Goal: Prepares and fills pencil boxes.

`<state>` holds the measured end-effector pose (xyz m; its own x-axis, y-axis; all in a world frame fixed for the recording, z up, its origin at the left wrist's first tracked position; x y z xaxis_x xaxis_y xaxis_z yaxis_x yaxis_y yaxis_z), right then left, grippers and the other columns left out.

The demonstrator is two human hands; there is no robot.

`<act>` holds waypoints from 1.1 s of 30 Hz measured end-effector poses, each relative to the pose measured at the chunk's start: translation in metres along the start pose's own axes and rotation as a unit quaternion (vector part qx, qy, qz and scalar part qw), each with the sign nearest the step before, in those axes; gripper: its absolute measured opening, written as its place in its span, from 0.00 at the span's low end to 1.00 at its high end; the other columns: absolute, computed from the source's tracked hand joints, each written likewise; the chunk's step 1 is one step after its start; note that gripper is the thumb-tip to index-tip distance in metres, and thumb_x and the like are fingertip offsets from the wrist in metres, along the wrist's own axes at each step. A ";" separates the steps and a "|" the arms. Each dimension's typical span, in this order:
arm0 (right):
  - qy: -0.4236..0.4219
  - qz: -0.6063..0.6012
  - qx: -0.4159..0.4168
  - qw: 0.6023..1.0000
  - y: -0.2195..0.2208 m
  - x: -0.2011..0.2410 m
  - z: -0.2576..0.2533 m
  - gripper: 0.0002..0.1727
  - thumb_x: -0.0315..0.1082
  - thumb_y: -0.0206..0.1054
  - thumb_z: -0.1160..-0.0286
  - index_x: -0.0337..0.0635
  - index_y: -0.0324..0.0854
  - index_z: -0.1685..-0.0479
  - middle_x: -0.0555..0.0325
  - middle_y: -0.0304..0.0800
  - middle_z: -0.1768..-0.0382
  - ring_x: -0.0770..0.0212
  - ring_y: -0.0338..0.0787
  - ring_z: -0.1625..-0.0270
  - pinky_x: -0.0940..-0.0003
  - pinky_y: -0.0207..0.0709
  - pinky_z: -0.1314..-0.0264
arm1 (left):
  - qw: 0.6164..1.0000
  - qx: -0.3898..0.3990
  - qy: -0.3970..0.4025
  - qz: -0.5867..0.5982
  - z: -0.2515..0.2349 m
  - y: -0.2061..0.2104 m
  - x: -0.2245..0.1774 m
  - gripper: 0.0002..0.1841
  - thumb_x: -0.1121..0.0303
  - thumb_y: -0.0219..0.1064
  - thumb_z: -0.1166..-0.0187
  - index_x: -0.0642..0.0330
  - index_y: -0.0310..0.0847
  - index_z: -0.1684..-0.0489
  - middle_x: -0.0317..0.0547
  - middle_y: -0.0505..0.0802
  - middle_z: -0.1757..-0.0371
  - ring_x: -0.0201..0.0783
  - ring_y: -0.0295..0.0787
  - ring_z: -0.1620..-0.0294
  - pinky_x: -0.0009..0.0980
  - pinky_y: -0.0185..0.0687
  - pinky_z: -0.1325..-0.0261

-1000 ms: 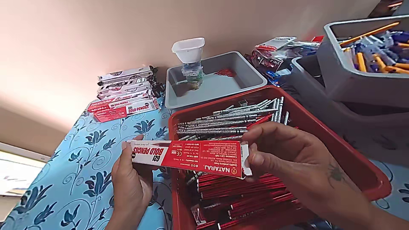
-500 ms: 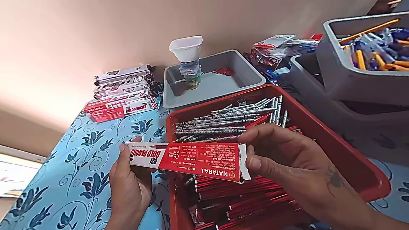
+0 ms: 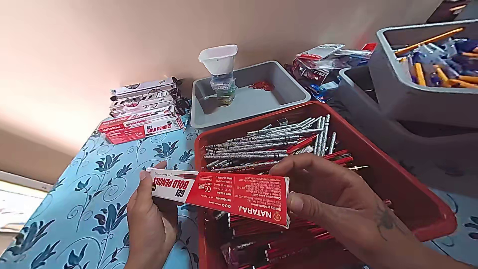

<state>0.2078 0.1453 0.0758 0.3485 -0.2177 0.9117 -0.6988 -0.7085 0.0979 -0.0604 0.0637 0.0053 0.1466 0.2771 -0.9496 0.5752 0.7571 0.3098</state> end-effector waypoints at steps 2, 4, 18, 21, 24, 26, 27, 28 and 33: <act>-0.008 0.013 -0.002 1.000 0.001 0.001 0.001 0.13 0.34 0.66 0.17 0.41 0.82 0.39 0.60 0.92 0.46 0.70 0.94 0.49 0.78 0.91 0.51 | 1.000 0.007 0.013 -0.008 0.001 0.000 -0.004 0.23 0.62 0.33 0.04 0.56 0.80 0.44 0.29 0.95 0.64 0.24 0.94 0.66 0.20 0.91 0.65; -0.011 0.017 -0.007 1.000 0.000 0.002 0.001 0.13 0.34 0.66 0.17 0.41 0.82 0.39 0.61 0.92 0.47 0.71 0.94 0.49 0.79 0.91 0.52 | 1.000 0.013 0.023 -0.013 0.001 0.000 -0.006 0.23 0.62 0.33 0.03 0.57 0.80 0.43 0.29 0.95 0.64 0.23 0.94 0.66 0.20 0.91 0.66; -0.107 0.428 0.003 0.897 0.025 0.006 0.017 0.49 0.54 0.56 0.11 0.21 0.39 0.10 0.33 0.78 0.23 0.67 0.90 0.31 0.76 0.85 0.37 | 1.000 -0.020 -0.011 -0.005 0.020 0.004 0.003 0.24 0.62 0.35 0.03 0.61 0.80 0.44 0.34 0.96 0.66 0.26 0.94 0.71 0.21 0.89 0.74; -0.079 0.421 0.015 0.904 0.024 0.003 0.017 0.51 0.52 0.57 0.11 0.25 0.30 0.08 0.31 0.68 0.16 0.65 0.87 0.27 0.74 0.82 0.30 | 1.000 -0.012 0.011 -0.026 0.021 0.003 0.002 0.23 0.62 0.36 0.04 0.65 0.77 0.36 0.37 0.95 0.60 0.29 0.96 0.63 0.26 0.94 0.64; -0.080 0.392 0.025 0.916 0.022 0.001 0.018 0.51 0.50 0.58 0.10 0.32 0.22 0.06 0.32 0.62 0.13 0.68 0.82 0.22 0.74 0.80 0.25 | 0.998 0.000 0.023 -0.060 0.020 0.002 0.003 0.23 0.62 0.37 0.04 0.66 0.75 0.31 0.39 0.94 0.53 0.30 0.95 0.57 0.28 0.94 0.59; -0.104 0.371 0.027 0.922 0.021 0.003 0.019 0.51 0.48 0.58 0.10 0.42 0.18 0.05 0.40 0.61 0.11 0.70 0.79 0.19 0.73 0.78 0.22 | 0.997 0.016 0.023 -0.066 0.017 0.004 0.004 0.24 0.61 0.37 0.04 0.65 0.75 0.29 0.42 0.94 0.51 0.32 0.95 0.55 0.29 0.93 0.58; -0.114 0.362 0.030 0.925 0.021 0.004 0.019 0.51 0.47 0.58 0.09 0.45 0.17 0.04 0.44 0.59 0.09 0.70 0.76 0.17 0.72 0.77 0.20 | 0.997 0.021 0.025 -0.063 0.016 0.004 0.004 0.24 0.61 0.37 0.04 0.65 0.76 0.30 0.42 0.94 0.52 0.33 0.95 0.56 0.29 0.92 0.60; -0.118 0.350 0.030 0.929 0.020 0.005 0.019 0.51 0.46 0.58 0.09 0.48 0.16 0.04 0.48 0.57 0.08 0.71 0.73 0.15 0.71 0.76 0.18 | 0.997 0.026 0.031 -0.061 0.016 0.006 0.001 0.24 0.61 0.36 0.04 0.65 0.77 0.31 0.42 0.95 0.53 0.33 0.96 0.58 0.30 0.93 0.62; -0.104 0.319 0.022 0.942 0.022 0.008 0.019 0.53 0.41 0.59 0.10 0.43 0.12 0.06 0.48 0.54 0.08 0.73 0.72 0.15 0.72 0.75 0.18 | 0.994 0.051 0.051 -0.085 0.014 0.008 -0.003 0.24 0.62 0.38 0.05 0.64 0.74 0.25 0.43 0.94 0.50 0.32 0.94 0.58 0.29 0.92 0.62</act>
<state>0.2072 0.1157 0.0778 -0.0151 -0.7315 0.6817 -0.7818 -0.4163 -0.4641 -0.0446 0.0605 0.0104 -0.0389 0.2117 -0.9766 0.6639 0.7358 0.1331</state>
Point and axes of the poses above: each hand's wrist, its own z-axis away from the middle knuckle, its own y-axis out of the palm, x = y × z, the point moved 10 cm from there along -z, towards the middle knuckle
